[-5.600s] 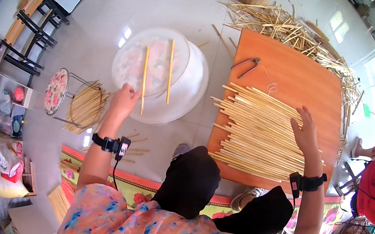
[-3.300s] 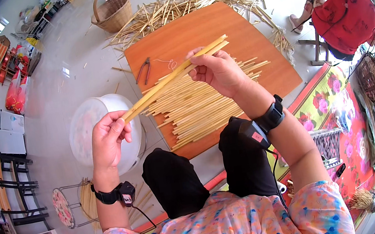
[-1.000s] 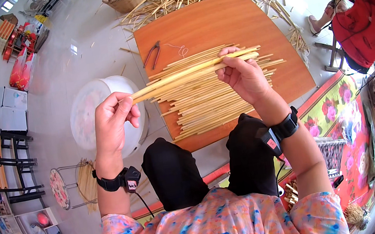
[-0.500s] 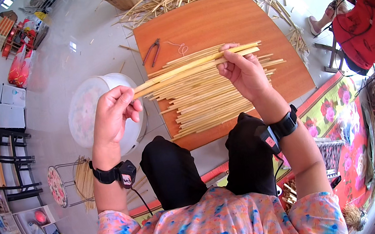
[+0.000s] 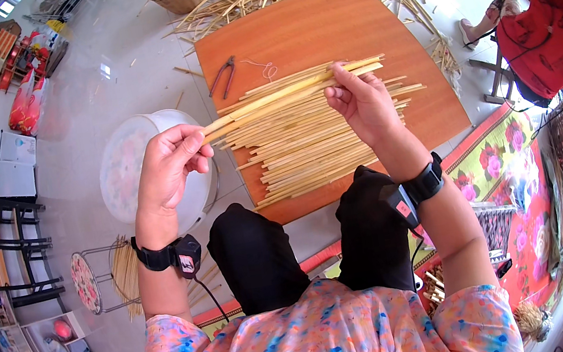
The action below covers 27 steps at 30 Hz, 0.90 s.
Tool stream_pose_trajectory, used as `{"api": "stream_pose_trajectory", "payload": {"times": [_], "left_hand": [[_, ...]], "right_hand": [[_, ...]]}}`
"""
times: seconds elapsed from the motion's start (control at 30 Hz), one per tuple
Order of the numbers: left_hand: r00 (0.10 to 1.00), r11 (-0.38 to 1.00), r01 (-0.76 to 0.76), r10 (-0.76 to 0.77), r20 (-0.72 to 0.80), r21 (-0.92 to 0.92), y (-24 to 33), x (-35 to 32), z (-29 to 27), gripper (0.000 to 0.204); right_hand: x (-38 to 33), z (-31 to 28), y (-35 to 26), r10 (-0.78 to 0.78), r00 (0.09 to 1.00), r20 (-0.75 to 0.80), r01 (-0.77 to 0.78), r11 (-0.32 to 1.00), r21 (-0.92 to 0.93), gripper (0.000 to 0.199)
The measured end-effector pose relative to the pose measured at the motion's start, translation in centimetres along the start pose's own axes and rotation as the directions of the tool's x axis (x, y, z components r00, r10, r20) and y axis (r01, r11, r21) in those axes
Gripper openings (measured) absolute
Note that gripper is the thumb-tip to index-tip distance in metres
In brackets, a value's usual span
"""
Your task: The person aligns thin bamboo sticks side-by-side on a wooden surface and binds them together using a white string, wrapping the string around each stick to create a mat.
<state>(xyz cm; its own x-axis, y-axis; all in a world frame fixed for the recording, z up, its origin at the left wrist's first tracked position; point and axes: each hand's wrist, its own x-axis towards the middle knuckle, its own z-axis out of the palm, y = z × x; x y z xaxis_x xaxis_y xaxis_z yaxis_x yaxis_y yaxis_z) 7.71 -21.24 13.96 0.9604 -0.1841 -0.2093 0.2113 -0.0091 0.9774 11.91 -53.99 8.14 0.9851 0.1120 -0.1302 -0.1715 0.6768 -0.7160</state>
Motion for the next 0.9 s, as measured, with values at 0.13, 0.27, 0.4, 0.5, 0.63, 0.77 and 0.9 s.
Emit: {"api": "stream_pose_trajectory", "payload": {"times": [0.13, 0.27, 0.4, 0.5, 0.63, 0.77, 0.9], "left_hand": [[1.0, 1.0, 0.026, -0.025, 0.018, -0.014, -0.3, 0.6, -0.4, 0.021], [0.998, 0.999, 0.032, -0.033, 0.047, 0.031, -0.5, 1.1, -0.6, 0.02], [0.994, 0.991, 0.083, -0.09, 0.066, 0.106, -0.6, 1.9, -0.6, 0.018], [0.988, 0.974, 0.125, -0.139, 0.068, 0.188, -0.6, 2.6, -0.5, 0.017], [0.983, 0.959, 0.128, -0.156, 0.096, 0.252, -1.1, 3.6, -0.8, 0.016], [0.972, 0.962, 0.148, -0.185, 0.148, 0.231, -1.4, 4.6, -1.2, 0.016], [0.97, 0.966, 0.155, -0.188, 0.151, 0.208, -1.9, 4.8, -1.2, 0.017]], "right_hand": [[0.3, -0.3, -0.2, 0.003, 1.0, 0.003, -0.003, 1.0, 0.019, 0.015], [0.3, -0.6, -0.3, 0.027, 1.0, 0.007, -0.028, 0.999, 0.027, 0.014], [0.4, -1.1, -0.3, 0.042, 0.999, -0.012, -0.042, 0.999, 0.001, 0.014], [0.6, -1.3, -0.3, 0.057, 0.998, -0.038, -0.058, 0.998, -0.012, 0.014], [1.0, -1.6, -0.4, 0.096, 0.994, -0.061, -0.097, 0.995, -0.015, 0.013], [1.3, -2.5, -0.4, 0.12, 0.991, -0.055, -0.12, 0.993, -0.004, 0.014], [1.2, -2.9, -0.4, 0.108, 0.994, -0.032, -0.109, 0.994, -0.032, 0.015]]}}
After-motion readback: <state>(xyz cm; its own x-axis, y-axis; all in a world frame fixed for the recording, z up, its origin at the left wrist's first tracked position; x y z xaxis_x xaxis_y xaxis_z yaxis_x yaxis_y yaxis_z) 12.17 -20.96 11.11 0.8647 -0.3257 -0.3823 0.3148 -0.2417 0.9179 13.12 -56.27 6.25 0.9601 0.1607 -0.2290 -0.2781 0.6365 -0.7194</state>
